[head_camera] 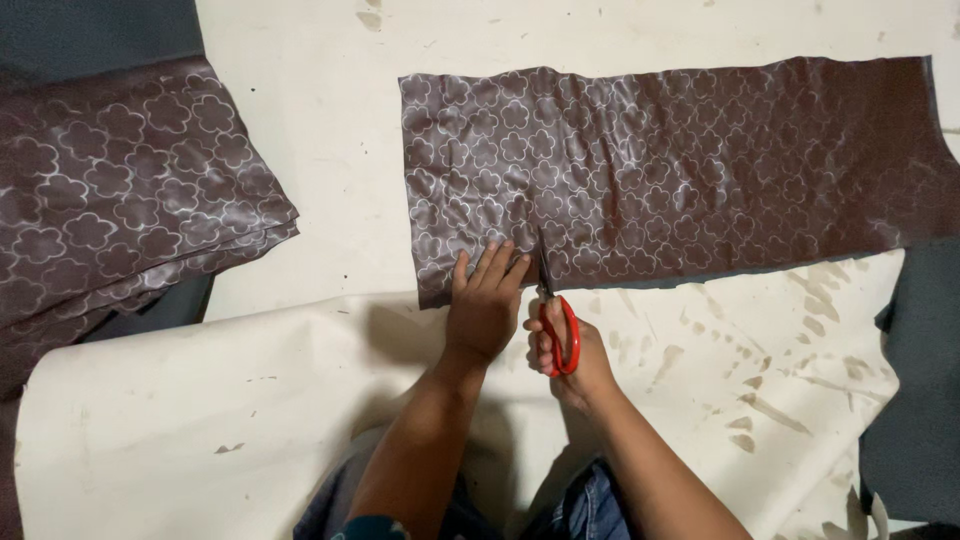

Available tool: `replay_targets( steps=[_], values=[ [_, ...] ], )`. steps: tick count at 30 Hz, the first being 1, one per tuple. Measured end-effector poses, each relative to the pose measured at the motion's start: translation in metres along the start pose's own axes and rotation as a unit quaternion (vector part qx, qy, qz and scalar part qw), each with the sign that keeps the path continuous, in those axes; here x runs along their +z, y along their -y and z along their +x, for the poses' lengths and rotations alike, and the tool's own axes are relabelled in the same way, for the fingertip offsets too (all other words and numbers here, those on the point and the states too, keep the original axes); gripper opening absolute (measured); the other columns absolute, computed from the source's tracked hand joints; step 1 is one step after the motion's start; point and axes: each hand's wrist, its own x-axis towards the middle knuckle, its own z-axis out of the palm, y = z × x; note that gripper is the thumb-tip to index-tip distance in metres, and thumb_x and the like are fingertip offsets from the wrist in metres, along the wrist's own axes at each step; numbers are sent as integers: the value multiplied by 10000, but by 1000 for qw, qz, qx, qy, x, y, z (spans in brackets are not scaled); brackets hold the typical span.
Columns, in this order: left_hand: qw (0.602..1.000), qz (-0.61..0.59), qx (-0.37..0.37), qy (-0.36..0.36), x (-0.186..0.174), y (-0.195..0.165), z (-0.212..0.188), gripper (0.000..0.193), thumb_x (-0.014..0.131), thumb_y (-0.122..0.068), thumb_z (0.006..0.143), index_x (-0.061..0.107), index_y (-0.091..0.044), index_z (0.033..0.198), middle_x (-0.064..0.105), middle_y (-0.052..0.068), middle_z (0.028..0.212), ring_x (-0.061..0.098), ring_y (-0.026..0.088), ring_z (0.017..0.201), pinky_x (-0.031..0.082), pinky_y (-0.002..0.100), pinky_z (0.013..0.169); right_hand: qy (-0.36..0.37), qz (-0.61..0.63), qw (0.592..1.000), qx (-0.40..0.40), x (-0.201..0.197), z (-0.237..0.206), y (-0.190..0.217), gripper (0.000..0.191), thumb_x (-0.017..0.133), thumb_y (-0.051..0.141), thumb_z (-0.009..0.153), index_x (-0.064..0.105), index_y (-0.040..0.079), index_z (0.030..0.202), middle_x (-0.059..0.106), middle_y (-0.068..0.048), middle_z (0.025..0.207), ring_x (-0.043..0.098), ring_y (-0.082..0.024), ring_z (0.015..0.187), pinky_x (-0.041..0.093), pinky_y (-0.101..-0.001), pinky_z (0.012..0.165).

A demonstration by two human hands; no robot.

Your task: The person cuts a large piece of patterned brown fabric into smaller rectangular pieces using red-handled scissors. The person works on the floor, repeatedly trimming and separating sections of the fabric.

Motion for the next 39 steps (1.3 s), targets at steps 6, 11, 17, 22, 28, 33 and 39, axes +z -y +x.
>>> replay_targets(
  steps=[6,11,17,22,28,33,39],
  values=[
    [999,-44,1,-12,-1,1,0,475,610,-97,902,609,-77,1377,525,171,1503,467,316,1429,260,594,1196,37,-43,998,17,-12,1,12,485,619,524,961,581,43,907,448,31,612,385,-73,470,320,-218,429],
    [999,-53,-4,-13,-3,1,-1,495,632,-94,897,606,-99,1392,523,162,1514,470,319,1432,264,589,1209,37,-46,998,25,-5,20,23,484,599,533,947,591,50,925,481,23,634,422,-83,504,349,-234,463],
    [998,-69,-11,-3,-6,-1,1,513,666,-106,867,608,-93,1377,525,177,1495,469,336,1419,243,600,1193,31,0,999,10,0,25,21,495,609,535,970,572,47,895,467,22,610,396,-89,466,336,-239,449],
    [998,-59,-12,-4,-5,-1,1,500,671,-117,888,609,-99,1383,532,170,1493,471,326,1432,247,593,1213,10,-23,999,-35,-3,25,14,493,624,500,989,582,20,885,470,8,595,396,-92,460,309,-249,424],
    [998,-54,-9,-4,-4,0,0,476,648,-92,891,614,-74,1365,521,183,1508,457,328,1445,239,595,1207,15,-31,999,-3,-3,34,19,485,623,495,967,600,17,890,487,4,596,421,-102,459,358,-251,429],
    [998,-68,-13,7,-5,0,-1,496,637,-84,877,614,-68,1372,512,178,1518,445,323,1450,230,591,1211,-30,-67,997,-1,0,51,28,489,634,528,944,592,45,883,517,4,605,473,-108,464,392,-253,420],
    [998,-62,-16,16,-1,2,-1,463,647,-118,892,618,-55,1350,517,161,1516,447,310,1448,216,580,1219,-72,-143,986,-47,-1,46,21,482,655,533,942,648,58,864,508,19,597,446,-79,451,365,-230,407]
  ],
)
